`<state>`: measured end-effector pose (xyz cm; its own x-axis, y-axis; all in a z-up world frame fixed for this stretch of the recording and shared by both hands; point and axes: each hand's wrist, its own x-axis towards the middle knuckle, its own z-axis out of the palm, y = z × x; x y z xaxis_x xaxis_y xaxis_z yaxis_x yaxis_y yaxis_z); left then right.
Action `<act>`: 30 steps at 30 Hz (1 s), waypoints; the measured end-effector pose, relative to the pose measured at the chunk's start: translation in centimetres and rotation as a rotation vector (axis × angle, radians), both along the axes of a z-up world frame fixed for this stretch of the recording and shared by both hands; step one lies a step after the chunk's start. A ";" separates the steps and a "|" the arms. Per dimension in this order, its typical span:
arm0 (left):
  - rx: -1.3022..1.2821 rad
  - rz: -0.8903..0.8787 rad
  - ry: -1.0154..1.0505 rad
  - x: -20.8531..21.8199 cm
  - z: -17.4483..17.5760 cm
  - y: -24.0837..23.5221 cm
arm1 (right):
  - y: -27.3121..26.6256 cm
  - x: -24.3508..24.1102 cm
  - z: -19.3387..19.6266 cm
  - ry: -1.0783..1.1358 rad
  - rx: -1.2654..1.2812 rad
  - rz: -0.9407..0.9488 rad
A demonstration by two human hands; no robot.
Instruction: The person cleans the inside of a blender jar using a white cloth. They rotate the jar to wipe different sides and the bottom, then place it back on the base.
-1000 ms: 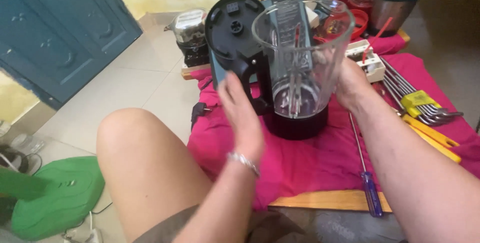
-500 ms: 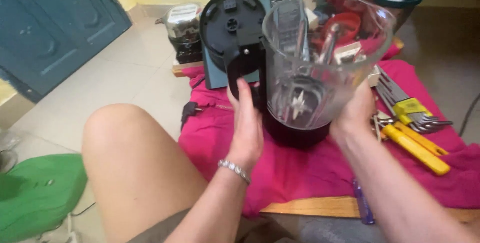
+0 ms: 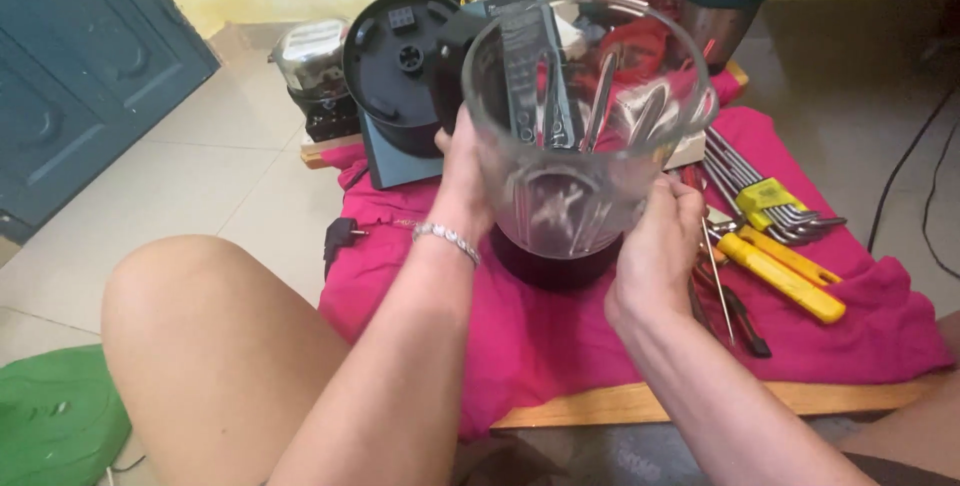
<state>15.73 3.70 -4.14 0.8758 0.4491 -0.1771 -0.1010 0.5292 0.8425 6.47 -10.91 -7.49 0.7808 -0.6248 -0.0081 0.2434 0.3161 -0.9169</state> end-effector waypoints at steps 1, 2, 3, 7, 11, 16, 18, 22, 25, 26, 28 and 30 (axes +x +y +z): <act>0.003 0.000 0.007 -1.1 1.1 -0.7 | 0.2 -0.4 -0.2 0.007 0.003 0.000; 0.028 0.000 0.041 -2.0 2.4 -1.4 | 0.3 -0.5 -0.2 0.027 -0.018 0.006; 0.054 -0.001 0.075 -2.9 3.7 -2.1 | 0.6 -0.7 -0.2 0.048 -0.039 0.012; -0.092 0.080 0.076 -2.7 2.2 -1.2 | 1.8 -2.4 2.2 -0.053 -0.130 0.022; 0.023 0.029 0.098 -2.6 1.2 0.7 | -0.1 -1.6 0.7 -0.026 -0.425 0.011; 0.171 0.020 0.122 -9.2 4.3 -2.0 | -2.1 -0.6 5.1 -0.097 -0.477 0.033; 0.284 0.054 0.062 -11.1 4.3 -3.3 | -2.3 -0.8 7.9 -0.221 -0.373 0.032; 0.400 0.011 -0.085 -13.0 5.1 -4.9 | -0.9 -2.8 8.2 -0.265 -0.425 -0.035; 0.399 0.016 -0.104 -13.2 5.4 -4.9 | 0.7 -5.6 8.5 -0.310 -0.585 -0.076; 0.405 0.022 -0.106 -13.1 5.5 -4.9 | 0.9 -5.6 8.4 -0.326 -0.590 -0.057; 0.413 0.028 -0.110 -13.2 6.2 -4.8 | 0.4 -4.6 8.1 -0.343 -0.591 -0.039; 0.418 0.001 -0.186 -13.8 7.3 -5.0 | -1.1 -2.8 7.3 -0.327 -0.635 -0.078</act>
<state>1.95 -1.27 3.18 0.8750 0.4496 0.1793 -0.2709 0.1479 0.9512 3.63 -12.01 -0.18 0.6340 -0.4853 0.6022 0.5377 -0.2831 -0.7942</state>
